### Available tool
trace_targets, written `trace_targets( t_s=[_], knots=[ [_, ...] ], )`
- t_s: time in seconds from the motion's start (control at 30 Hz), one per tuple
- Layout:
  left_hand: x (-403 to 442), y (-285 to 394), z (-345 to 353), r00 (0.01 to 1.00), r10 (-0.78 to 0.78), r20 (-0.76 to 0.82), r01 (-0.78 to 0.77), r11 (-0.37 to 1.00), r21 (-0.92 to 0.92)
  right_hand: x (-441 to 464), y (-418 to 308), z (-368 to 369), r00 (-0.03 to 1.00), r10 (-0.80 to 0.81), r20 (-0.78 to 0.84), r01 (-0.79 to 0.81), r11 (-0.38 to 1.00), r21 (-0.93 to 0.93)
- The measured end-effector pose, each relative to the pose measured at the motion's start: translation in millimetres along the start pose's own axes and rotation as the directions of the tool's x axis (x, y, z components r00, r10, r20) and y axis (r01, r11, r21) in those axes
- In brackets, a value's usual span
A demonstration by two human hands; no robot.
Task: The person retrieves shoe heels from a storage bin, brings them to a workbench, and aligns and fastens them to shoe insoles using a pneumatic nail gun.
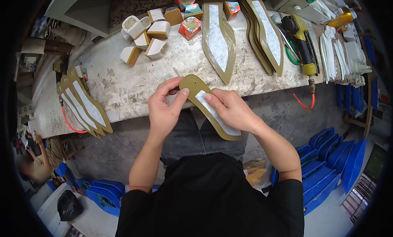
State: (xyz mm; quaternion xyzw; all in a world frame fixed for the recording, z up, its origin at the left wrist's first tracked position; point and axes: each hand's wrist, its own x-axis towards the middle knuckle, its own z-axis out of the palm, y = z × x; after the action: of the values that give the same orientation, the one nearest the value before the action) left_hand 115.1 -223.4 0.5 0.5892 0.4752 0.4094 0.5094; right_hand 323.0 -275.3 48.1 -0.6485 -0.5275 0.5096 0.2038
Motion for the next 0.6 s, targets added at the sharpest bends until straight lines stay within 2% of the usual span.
trace_targets(
  t_s=[0.2,0.33,0.37,0.53,0.6],
  knots=[
    [3.0,4.2,10.5,0.999,0.035,-0.037,-0.03,0.992,0.124,2.9,-5.4,-3.1,1.0,0.013,0.012,-0.013,1.0,0.021],
    [4.4,7.5,14.1,0.998,0.024,-0.053,-0.016,0.988,0.151,15.6,-9.8,12.9,0.937,-0.118,-0.329,0.202,0.95,0.236],
    [3.4,9.0,15.2,0.998,0.029,-0.051,-0.02,0.988,0.156,17.2,-7.7,12.6,0.936,-0.121,-0.332,0.207,0.948,0.24],
    [7.5,15.8,7.2,0.998,0.027,-0.049,-0.017,0.983,0.181,42.5,-7.5,10.1,0.941,-0.202,-0.272,0.248,0.958,0.145],
    [7.2,16.8,2.5,0.995,-0.1,-0.027,0.102,0.99,0.101,35.2,-9.8,11.2,0.941,-0.207,-0.268,0.229,0.972,0.055]
  ],
)
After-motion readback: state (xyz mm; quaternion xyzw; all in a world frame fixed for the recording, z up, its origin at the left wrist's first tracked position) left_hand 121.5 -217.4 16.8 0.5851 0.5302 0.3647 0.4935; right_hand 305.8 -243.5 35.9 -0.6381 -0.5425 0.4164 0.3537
